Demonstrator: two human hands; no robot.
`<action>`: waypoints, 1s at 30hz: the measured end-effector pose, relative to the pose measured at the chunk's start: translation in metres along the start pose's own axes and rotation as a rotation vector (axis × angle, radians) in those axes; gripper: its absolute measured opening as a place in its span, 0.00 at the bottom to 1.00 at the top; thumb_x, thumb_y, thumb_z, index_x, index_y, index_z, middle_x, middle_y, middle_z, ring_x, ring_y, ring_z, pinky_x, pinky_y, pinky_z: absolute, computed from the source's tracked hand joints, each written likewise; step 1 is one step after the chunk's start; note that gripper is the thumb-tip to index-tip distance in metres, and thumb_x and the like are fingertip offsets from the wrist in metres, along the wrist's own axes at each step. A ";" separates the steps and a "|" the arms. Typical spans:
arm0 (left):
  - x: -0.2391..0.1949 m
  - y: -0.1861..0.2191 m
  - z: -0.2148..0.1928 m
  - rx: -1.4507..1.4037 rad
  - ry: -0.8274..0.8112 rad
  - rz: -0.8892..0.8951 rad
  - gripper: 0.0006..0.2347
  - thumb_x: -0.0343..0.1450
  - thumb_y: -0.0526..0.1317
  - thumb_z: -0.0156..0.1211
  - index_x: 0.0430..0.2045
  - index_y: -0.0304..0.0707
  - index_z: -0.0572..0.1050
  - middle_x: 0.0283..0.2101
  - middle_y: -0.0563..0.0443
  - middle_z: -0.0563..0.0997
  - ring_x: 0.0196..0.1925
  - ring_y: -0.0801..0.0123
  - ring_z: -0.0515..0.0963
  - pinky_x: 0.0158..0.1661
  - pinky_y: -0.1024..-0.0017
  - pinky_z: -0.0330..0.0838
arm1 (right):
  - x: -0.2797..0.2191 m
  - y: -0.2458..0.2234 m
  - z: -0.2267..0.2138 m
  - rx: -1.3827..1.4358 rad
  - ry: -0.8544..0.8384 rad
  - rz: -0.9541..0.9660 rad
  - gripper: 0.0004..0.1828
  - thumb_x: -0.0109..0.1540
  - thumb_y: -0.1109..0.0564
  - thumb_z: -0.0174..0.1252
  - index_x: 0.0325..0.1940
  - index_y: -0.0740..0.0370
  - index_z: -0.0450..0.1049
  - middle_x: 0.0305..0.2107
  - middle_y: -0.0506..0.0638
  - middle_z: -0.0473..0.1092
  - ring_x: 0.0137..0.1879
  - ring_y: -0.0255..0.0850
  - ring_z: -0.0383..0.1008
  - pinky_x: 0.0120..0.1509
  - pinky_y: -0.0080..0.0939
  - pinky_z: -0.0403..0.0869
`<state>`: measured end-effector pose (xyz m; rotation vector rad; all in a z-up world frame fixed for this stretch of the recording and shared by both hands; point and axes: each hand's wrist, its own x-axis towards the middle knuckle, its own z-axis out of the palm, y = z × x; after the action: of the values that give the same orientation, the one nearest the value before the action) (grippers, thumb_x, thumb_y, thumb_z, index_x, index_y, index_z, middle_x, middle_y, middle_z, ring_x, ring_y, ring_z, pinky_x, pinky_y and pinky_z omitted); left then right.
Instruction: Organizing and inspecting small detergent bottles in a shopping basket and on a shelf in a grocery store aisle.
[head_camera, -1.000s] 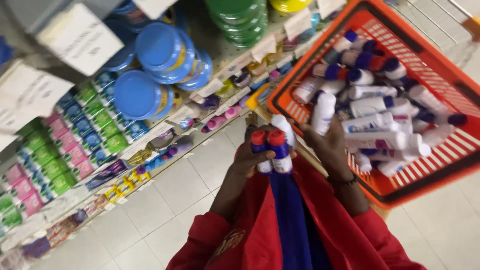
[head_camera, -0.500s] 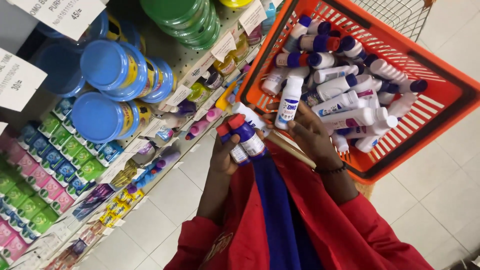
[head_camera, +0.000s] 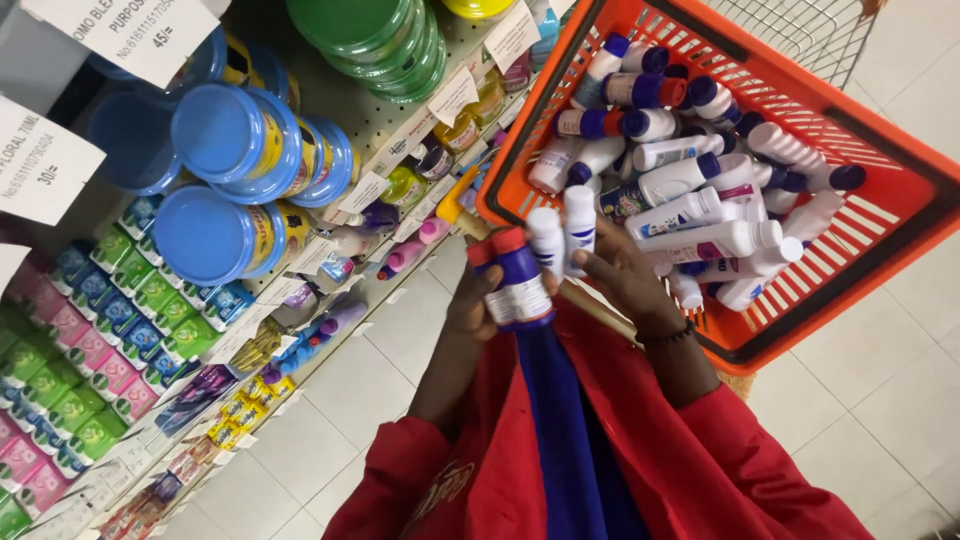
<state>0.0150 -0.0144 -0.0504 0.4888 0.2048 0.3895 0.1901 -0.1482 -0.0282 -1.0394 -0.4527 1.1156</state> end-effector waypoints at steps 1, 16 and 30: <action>0.003 -0.003 0.011 0.001 0.001 0.001 0.33 0.75 0.55 0.72 0.71 0.34 0.71 0.45 0.19 0.88 0.48 0.40 0.93 0.50 0.45 0.89 | 0.002 0.012 -0.009 0.001 -0.001 0.001 0.31 0.71 0.64 0.63 0.79 0.69 0.69 0.55 0.61 0.78 0.63 0.49 0.79 0.68 0.59 0.80; 0.103 0.007 0.005 0.792 0.296 0.226 0.22 0.71 0.40 0.81 0.61 0.45 0.84 0.54 0.46 0.85 0.57 0.65 0.83 0.62 0.55 0.78 | 0.008 -0.016 -0.017 -0.458 0.393 -0.103 0.24 0.67 0.61 0.77 0.64 0.66 0.75 0.46 0.51 0.75 0.54 0.41 0.72 0.65 0.48 0.75; 0.139 0.006 0.003 1.362 0.280 -0.030 0.31 0.73 0.48 0.72 0.75 0.46 0.73 0.72 0.29 0.79 0.78 0.37 0.75 0.78 0.43 0.66 | 0.026 0.044 -0.031 -0.561 0.366 -0.075 0.39 0.69 0.65 0.67 0.84 0.66 0.63 0.64 0.68 0.71 0.74 0.55 0.69 0.79 0.63 0.67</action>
<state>0.1400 0.0467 -0.0584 1.7680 0.7585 0.2390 0.2023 -0.1362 -0.0857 -1.6674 -0.5160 0.7157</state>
